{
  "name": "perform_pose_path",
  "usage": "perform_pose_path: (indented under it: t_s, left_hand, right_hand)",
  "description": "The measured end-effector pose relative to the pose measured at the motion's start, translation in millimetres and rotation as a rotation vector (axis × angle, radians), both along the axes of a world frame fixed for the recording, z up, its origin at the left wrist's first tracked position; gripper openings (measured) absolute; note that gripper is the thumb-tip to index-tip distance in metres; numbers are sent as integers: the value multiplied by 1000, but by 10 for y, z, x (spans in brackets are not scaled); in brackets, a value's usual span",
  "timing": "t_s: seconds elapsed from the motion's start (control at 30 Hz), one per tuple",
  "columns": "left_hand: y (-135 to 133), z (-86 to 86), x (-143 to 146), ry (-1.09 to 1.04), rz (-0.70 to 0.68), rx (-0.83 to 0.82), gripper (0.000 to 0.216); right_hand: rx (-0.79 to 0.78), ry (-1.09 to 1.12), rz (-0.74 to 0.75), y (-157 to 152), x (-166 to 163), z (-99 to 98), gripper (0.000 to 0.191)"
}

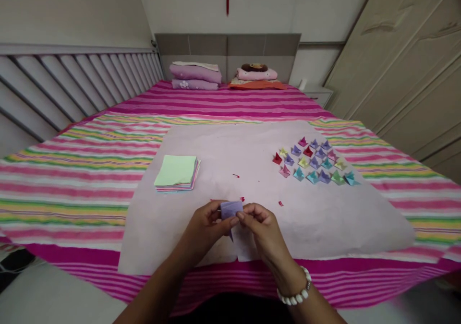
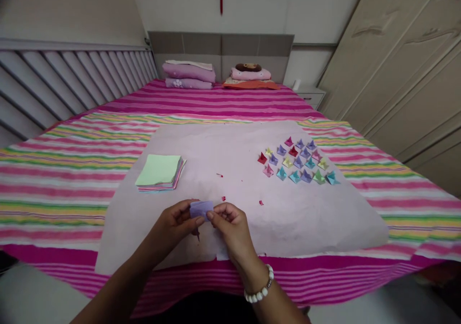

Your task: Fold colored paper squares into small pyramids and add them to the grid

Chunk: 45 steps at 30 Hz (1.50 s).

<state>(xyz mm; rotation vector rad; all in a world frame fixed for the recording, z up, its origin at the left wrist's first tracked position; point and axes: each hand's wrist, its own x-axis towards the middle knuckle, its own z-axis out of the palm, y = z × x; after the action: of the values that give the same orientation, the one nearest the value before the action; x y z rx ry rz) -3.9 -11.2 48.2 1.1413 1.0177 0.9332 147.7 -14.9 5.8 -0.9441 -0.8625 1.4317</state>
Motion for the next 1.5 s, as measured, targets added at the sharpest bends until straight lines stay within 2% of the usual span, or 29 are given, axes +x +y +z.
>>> perform_pose_path:
  t_s: [0.07, 0.2, 0.4, 0.43, 0.5, 0.57, 0.6, 0.7, 0.77, 0.83, 0.93, 1.13, 1.37, 1.5]
  left_hand:
    - [11, -30, -18, -12, 6, 15, 28]
    - [40, -104, -48, 55, 112, 57, 19]
    - [39, -133, -33, 127, 149, 156, 16]
    - [35, -133, -30, 115, 154, 160, 17]
    - [29, -142, -33, 104, 204, 185, 36]
    - [25, -166, -52, 120, 262, 256, 54]
    - [23, -181, -66, 133, 267, 305, 55]
    - [19, -222, -107, 120, 175, 378, 34]
    - [20, -232, -117, 33, 113, 310, 23]
    - [22, -224, -110, -55, 96, 206, 21]
    - [25, -197, -90, -48, 102, 138, 19]
    - [4, -179, -89, 91, 153, 205, 16]
    - [-25, -220, -130, 124, 70, 308, 23]
    - [-15, -255, -179, 105, -43, 404, 24]
  right_hand:
    - [-49, 38, 0, -1, -13, 10, 23]
    - [-116, 86, 60, -17, -44, 52, 27]
    - [-113, 49, 163, -26, -75, 46, 30]
    - [-107, 32, 164, -21, -76, 46, 30]
    - [-102, 13, 148, -12, -76, 52, 32]
    - [-102, 20, 122, -4, -74, 61, 34]
    - [-101, 26, 115, -2, -73, 65, 35]
    - [-99, 30, 116, -2, -73, 69, 36]
    - [-100, 32, 121, -3, -79, 65, 36]
    - [-104, 37, 122, -5, -89, 58, 35]
    - [-106, 22, 127, -2, -101, 49, 32]
    - [-97, -24, 109, 27, -80, 23, 27]
    - [-143, 57, 100, 12, -87, 76, 27]
    - [-173, 107, 112, -8, -86, 96, 25]
